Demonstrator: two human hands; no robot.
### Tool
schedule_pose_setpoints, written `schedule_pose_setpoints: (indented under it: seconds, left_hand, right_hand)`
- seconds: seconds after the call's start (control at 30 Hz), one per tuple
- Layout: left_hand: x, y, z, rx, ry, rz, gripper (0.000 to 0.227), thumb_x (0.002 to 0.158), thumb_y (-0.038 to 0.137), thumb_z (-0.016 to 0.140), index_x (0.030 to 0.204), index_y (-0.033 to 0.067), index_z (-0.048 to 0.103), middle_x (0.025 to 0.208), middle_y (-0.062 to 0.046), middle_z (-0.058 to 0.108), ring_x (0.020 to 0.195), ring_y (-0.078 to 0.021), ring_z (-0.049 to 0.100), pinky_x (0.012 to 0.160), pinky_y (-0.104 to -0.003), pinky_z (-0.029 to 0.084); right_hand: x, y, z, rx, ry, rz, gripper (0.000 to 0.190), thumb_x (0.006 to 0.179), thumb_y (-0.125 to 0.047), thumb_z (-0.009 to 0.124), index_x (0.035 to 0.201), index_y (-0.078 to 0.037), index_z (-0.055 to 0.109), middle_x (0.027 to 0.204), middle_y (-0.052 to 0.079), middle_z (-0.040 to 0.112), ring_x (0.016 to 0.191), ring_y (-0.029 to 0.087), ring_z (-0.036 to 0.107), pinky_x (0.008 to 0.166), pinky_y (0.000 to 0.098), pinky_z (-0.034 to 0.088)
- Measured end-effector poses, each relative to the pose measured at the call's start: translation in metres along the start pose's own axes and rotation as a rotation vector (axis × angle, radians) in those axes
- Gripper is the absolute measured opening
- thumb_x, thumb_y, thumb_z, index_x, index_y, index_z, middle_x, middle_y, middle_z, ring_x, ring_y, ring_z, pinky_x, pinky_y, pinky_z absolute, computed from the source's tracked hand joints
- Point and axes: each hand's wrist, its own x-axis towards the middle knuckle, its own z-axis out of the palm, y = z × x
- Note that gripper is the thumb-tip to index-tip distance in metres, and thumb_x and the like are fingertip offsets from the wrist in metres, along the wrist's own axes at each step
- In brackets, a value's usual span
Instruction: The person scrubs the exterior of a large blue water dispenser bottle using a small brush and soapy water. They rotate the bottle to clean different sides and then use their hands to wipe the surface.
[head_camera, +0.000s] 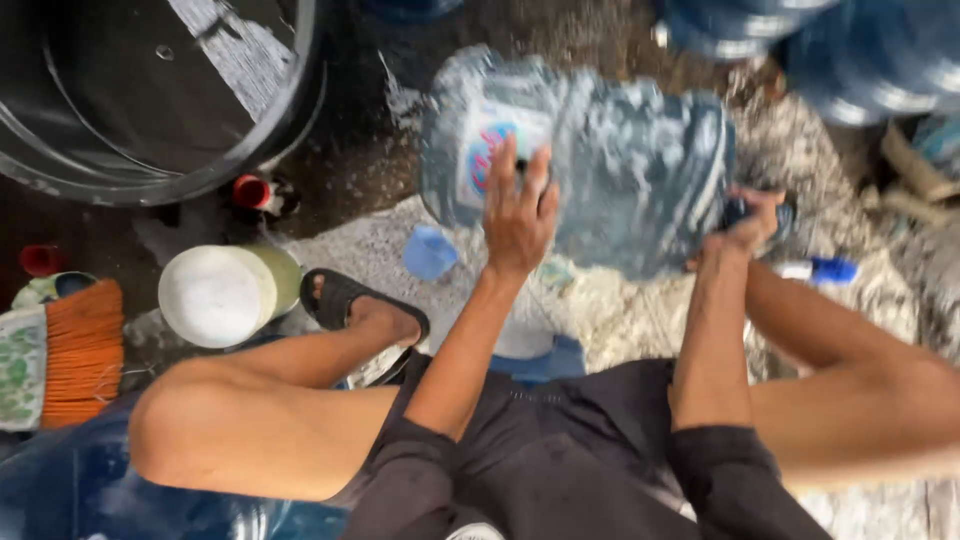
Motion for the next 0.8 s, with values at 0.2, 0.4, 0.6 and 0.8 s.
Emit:
schedule_pose_setpoints:
  seconds: [0.2,0.4,0.6,0.8]
  left_hand:
    - [0.008,-0.067,-0.029,0.017,0.139,-0.240,0.047,0.101,0.036,0.045,0.145,0.0244,0.037,0.148,-0.012,0.035,0.137,-0.0373,0.031,0.110,-0.059,0.024]
    - [-0.042,-0.088,-0.035,-0.639,-0.098,-0.705,0.057,0.101,0.041,0.042,0.148,0.0113,0.028,0.146,-0.025,0.031,0.131,-0.0350,0.040,0.108,-0.044,0.034]
    - [-0.051,-0.122,-0.039,-0.793,0.089,-0.912,0.056,0.097,0.037,0.047,0.146,0.0171,0.029,0.123,-0.025,0.051,0.068,-0.0245,0.070,0.062,-0.030,0.061]
    - [-0.058,-0.142,-0.047,-0.857,0.211,-1.209,0.062,0.095,0.044,0.046,0.147,0.0190,0.025,0.107,-0.024,0.057,0.064,-0.0319,0.067,0.043,-0.036,0.059]
  right_hand:
    - [-0.011,0.026,-0.031,-0.014,0.202,0.253,0.016,0.048,-0.019,0.063,0.049,-0.007,0.053,0.058,0.015,0.055,0.062,0.028,0.054,0.058,0.0402,0.047]
    - [0.039,0.067,-0.054,-0.126,0.212,0.347,0.020,0.051,-0.021,0.064,0.058,-0.006,0.052,0.068,0.014,0.054,0.070,0.027,0.052,0.064,0.0385,0.047]
    - [0.044,0.060,-0.045,-0.101,0.242,0.359,0.024,0.050,-0.021,0.064,0.064,-0.005,0.052,0.073,0.014,0.053,0.075,0.028,0.052,0.068,0.0395,0.046]
    - [0.040,0.053,-0.042,-0.065,0.288,0.359,0.029,0.050,-0.021,0.064,0.071,-0.005,0.052,0.079,0.014,0.052,0.079,0.029,0.052,0.072,0.0405,0.046]
